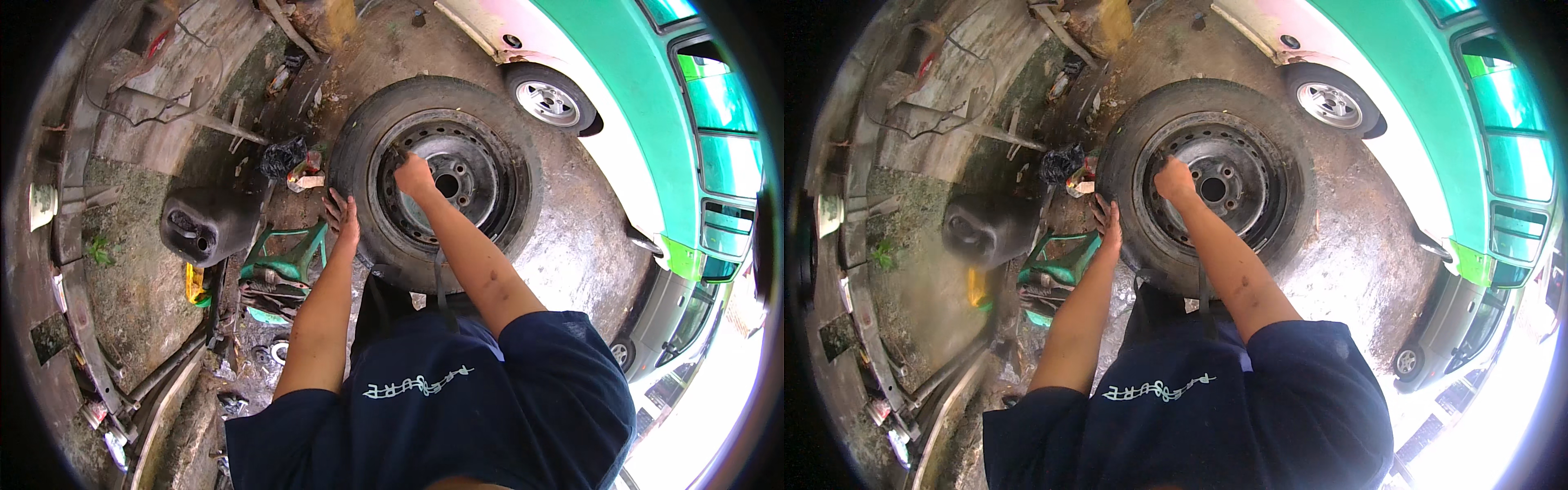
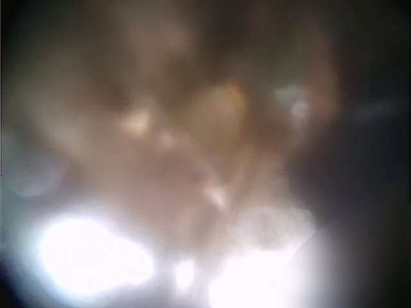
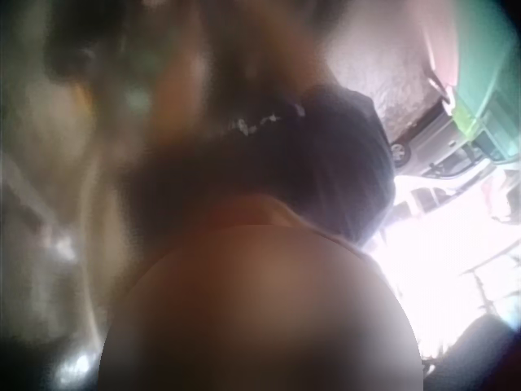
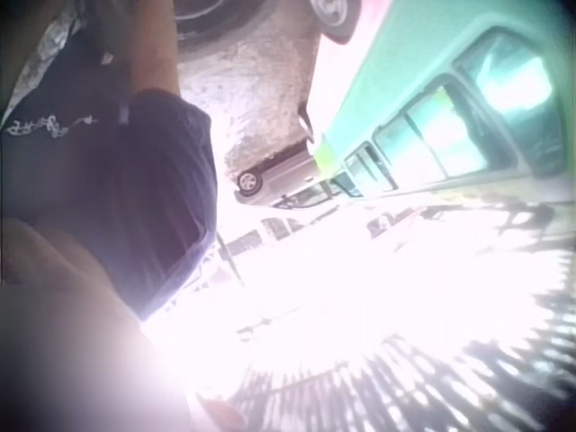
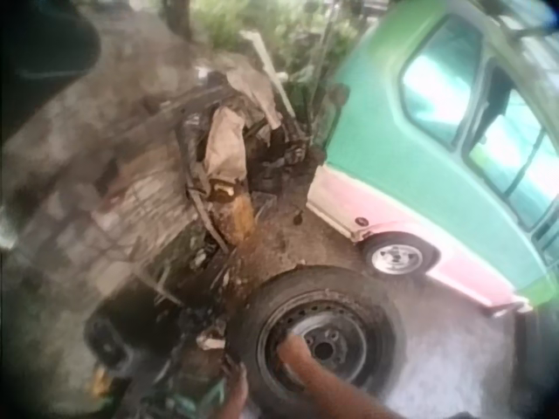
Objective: The person uses a tire iron to pry the bead of a car tire off its rim. They repeatedly insert the tool between the tire and rim, lever the bead downward, and rotate the tire to continue the process around the circumference.
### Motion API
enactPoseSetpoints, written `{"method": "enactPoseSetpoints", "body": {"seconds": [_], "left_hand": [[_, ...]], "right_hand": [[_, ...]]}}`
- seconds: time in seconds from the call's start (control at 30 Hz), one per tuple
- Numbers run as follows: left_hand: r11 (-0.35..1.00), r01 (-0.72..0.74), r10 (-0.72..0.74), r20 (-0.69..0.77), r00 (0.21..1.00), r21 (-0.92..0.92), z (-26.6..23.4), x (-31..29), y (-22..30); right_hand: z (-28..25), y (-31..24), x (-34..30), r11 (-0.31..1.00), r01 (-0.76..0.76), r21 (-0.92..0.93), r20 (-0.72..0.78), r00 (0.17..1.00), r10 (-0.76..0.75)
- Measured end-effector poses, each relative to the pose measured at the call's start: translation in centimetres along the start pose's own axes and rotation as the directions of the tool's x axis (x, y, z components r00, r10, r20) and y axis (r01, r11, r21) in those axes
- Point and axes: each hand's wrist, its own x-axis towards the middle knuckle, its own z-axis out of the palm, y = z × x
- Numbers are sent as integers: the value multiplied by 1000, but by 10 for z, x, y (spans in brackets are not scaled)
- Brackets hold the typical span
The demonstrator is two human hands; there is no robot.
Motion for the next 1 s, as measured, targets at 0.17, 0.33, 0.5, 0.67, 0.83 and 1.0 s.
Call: {"method": "enactPoseSetpoints", "body": {"seconds": [0.17, 0.33, 0.5, 0.67, 0.83, 1.0], "left_hand": [[997, -55, 57, 31, 998, -63, 0, 4, -5], [999, -34, 34, 6, 999, -26, 1, -1, -3], [1000, 0, 0, 10, 1000, 8, 0, -3, 3], [999, -23, 24, -4, 1000, 44, 0, -5, 5], [1000, -5, 5, 19, 1000, 23, -4, -7, 9], [1000, -18, 17, 27, 999, 7, -5, -8, 12]], "right_hand": [[-3, 6, -2, 770, -292, 568, 90, 951, 294], [0, -3, -19, 344, -483, 805, 271, 816, 510], [-21, 6, -15, 199, -328, 923, 230, 889, 396], [-55, 18, 32, 976, -126, 175, -117, 982, 147], [-53, -14, 42, 980, -88, -179, 38, 995, 96], [-49, -17, 37, 980, 22, -197, 131, 991, 4]]}}
